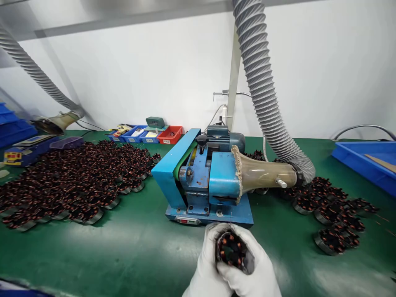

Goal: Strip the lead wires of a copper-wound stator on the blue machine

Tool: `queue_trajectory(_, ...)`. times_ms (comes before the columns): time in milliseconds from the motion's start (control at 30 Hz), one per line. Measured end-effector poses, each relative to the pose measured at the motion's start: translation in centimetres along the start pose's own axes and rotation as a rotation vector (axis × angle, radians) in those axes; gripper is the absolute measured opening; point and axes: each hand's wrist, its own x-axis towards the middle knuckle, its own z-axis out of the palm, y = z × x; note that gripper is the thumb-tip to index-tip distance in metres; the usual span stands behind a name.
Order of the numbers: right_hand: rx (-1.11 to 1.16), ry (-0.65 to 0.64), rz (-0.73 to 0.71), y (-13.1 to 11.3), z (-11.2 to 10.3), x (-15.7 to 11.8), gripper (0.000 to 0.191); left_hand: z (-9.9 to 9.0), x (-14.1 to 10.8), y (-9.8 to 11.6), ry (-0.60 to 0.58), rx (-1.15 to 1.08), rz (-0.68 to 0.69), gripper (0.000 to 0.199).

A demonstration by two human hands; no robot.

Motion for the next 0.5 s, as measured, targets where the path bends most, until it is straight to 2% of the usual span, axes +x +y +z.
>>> queue_trajectory(100, 0.244, -0.089, 0.116, -0.5, -1.2, -1.2, 0.053, -1.0, -1.4, 0.5, -0.039, 0.099, 0.09, 0.069)
queue_trajectory(200, 0.212, -0.059, 0.211, -1.4, -1.9, -1.6, 0.035, -1.3, -2.1, 1.3, -0.007, 0.234, 0.111, 0.063)
queue_trajectory(300, 0.268, -0.065, 0.291, -2.1, -2.4, -1.7, 0.035, -1.0, -2.3, 2.1, 0.01, 0.254, 0.092, 0.057)
queue_trajectory(400, 0.432, -0.135, 0.351, -2.6, -3.2, -1.7, 0.037, -0.7, -2.4, 2.5, -0.06, 0.002, -0.083, 0.062)
queue_trajectory(500, 0.496, -0.151, 0.201, -2.7, -3.8, -1.7, 0.034, -1.1, -2.4, 3.0, -0.149, -0.216, -0.249, 0.067)
